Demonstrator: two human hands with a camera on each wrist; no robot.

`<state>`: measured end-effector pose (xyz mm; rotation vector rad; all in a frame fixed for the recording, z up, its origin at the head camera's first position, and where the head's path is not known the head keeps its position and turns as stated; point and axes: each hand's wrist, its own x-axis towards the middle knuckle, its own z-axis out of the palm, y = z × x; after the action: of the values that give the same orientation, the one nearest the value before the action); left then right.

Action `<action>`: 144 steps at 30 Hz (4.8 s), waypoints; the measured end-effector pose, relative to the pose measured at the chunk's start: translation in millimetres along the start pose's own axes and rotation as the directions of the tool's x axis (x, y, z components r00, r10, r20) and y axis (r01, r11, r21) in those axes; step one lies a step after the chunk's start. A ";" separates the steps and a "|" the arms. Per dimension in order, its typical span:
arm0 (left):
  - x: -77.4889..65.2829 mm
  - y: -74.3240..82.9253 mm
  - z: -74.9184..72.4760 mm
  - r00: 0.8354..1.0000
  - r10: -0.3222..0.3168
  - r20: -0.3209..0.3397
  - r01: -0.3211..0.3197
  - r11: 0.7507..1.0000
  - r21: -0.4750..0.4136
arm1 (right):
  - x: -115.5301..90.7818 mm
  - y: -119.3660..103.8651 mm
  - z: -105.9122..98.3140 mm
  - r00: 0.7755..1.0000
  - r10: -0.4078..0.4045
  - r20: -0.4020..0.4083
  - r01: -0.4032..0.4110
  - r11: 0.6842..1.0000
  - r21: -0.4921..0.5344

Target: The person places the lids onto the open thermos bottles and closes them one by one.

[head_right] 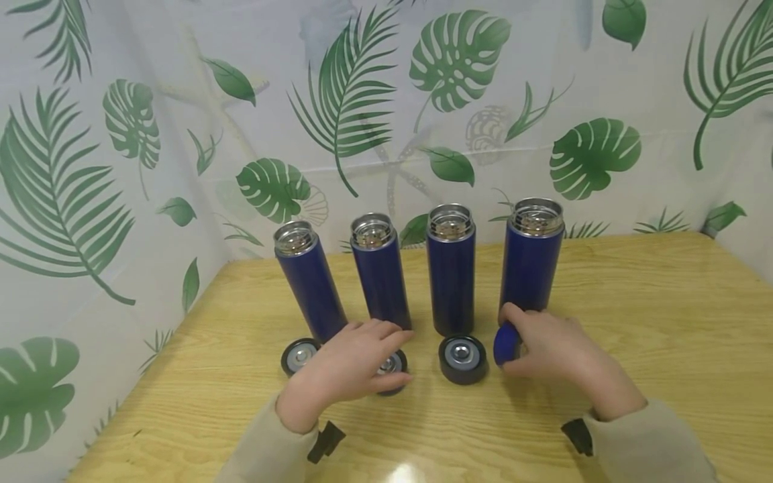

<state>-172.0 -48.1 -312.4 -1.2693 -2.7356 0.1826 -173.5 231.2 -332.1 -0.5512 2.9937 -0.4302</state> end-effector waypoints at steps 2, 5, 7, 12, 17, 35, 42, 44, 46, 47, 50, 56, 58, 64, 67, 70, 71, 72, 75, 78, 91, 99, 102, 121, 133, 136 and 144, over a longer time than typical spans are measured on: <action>-0.1 0.0 -0.1 1.000 0.000 0.000 0.000 1.000 -0.002 | 0.0 -0.7 -0.2 1.000 0.014 -0.007 -0.014 1.000 -0.011; -0.3 0.0 -0.2 1.000 0.002 -0.001 -0.002 1.000 -0.004 | 0.0 -1.3 -0.7 1.000 0.023 -0.014 -0.023 1.000 -0.010; -0.4 0.0 -0.2 1.000 0.003 -0.002 -0.003 1.000 -0.004 | -0.1 -1.6 -0.9 1.000 0.020 -0.021 -0.021 1.000 -0.010; 0.2 -0.4 0.5 1.000 -0.001 -0.001 0.001 1.000 -0.002 | 0.2 -2.0 -1.0 0.999 0.011 -0.042 -0.011 1.000 0.006; 1.0 -0.5 1.1 1.000 -0.003 0.010 0.003 1.000 0.000 | 1.0 -2.1 -0.5 0.999 0.005 -0.042 -0.004 1.000 0.011; 1.2 -0.6 1.2 1.000 -0.001 0.017 0.002 1.000 -0.017 | 2.6 -2.3 2.0 0.998 -0.044 -0.041 0.045 0.999 0.031; 1.3 -0.7 0.9 1.000 -0.003 0.019 0.004 1.000 -0.018 | 3.0 -1.4 3.3 0.998 -0.050 -0.048 0.052 0.998 0.026; 1.4 -0.7 0.9 1.000 -0.005 0.022 0.005 1.000 -0.019 | 3.1 -1.1 3.6 0.997 -0.051 -0.052 0.052 0.998 0.021; 1.5 -0.7 1.1 1.000 -0.005 0.024 0.006 1.000 -0.018 | 3.2 -0.9 3.8 0.997 -0.052 -0.056 0.053 0.999 0.015; 1.6 -0.7 1.1 1.000 -0.005 0.024 0.005 1.000 -0.016 | 3.2 -0.8 3.8 0.997 -0.052 -0.059 0.053 0.999 0.013; 1.6 -1.2 1.1 1.000 -0.006 0.016 0.006 1.000 -0.015 | 3.4 -0.7 4.0 0.997 -0.052 -0.065 0.053 0.999 0.011; 0.7 -2.3 0.1 1.000 -0.011 -0.003 0.011 1.000 -0.019 | 3.9 -0.9 3.9 0.996 -0.047 -0.073 0.048 0.999 0.015; 0.5 -2.3 -0.1 1.000 -0.010 -0.005 0.010 1.000 -0.017 | 4.0 -0.9 3.8 0.997 -0.044 -0.071 0.045 0.999 0.016; 0.7 -1.8 -0.5 1.000 -0.008 0.000 0.008 1.000 -0.016 | 4.3 -1.2 3.7 0.996 -0.041 -0.074 0.043 0.999 0.017; 0.7 -1.6 -0.5 1.000 -0.009 0.001 0.009 1.000 -0.014 | 4.3 -1.2 4.0 0.996 -0.040 -0.082 0.042 0.999 0.018; 0.7 -1.9 0.0 1.000 -0.009 -0.001 0.009 1.000 -0.011 | 4.4 -1.2 4.2 0.995 -0.040 -0.088 0.042 0.999 0.019; 0.8 -2.0 0.3 1.000 -0.009 -0.001 0.009 1.000 -0.010 | 4.4 -1.3 4.2 0.995 -0.040 -0.090 0.042 0.999 0.019; 0.8 -2.1 0.4 1.000 -0.010 -0.001 0.010 1.000 -0.009 | 4.5 -1.4 4.2 0.995 -0.042 -0.093 0.043 0.999 0.018; 0.8 -2.2 0.7 1.000 -0.011 -0.002 0.011 1.000 -0.009 | 4.6 -1.7 4.1 0.995 -0.044 -0.094 0.045 0.999 0.015; 0.9 -2.2 0.7 1.000 -0.011 0.001 0.011 1.000 -0.009 | 4.4 -2.0 3.9 0.995 -0.044 -0.095 0.045 0.999 0.009; 1.0 -2.2 1.1 1.000 -0.005 0.001 0.005 1.000 -0.007 | 1.3 -7.1 -3.5 0.988 -0.023 -0.153 0.047 0.987 0.154; 1.4 -0.9 0.0 1.000 -0.005 -0.004 0.005 1.000 0.002 | 3.2 -13.7 -9.5 0.977 -0.001 -0.213 0.030 0.991 0.133; 1.7 1.2 -1.6 1.000 -0.014 0.001 0.014 1.000 0.022 | 2.9 -17.4 -12.2 0.963 -0.004 -0.269 0.040 0.991 0.127; 15.4 9.3 -19.1 0.990 0.002 -0.138 -0.002 1.000 0.001 | 1.2 -43.2 -26.4 0.800 -0.057 -0.597 0.159 0.980 0.120; 33.8 24.1 -39.1 0.989 -0.002 -0.151 -0.004 0.999 -0.040 | -5.2 -43.7 -42.8 0.762 0.011 -0.648 0.150 0.970 0.193; 38.9 27.0 -43.2 0.985 0.008 -0.174 -0.017 0.999 -0.050 | -6.0 -43.4 -48.4 0.743 0.019 -0.669 0.149 0.970 0.193; 52.6 32.6 -49.6 0.979 0.022 -0.203 -0.039 0.996 -0.080 | -10.4 -40.2 -62.8 0.702 0.052 -0.710 0.147 0.965 0.217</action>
<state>-173.3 16.0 -265.6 -1.2742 -2.5767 -0.0562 -157.4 215.3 -260.4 -0.5258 3.5339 -1.3009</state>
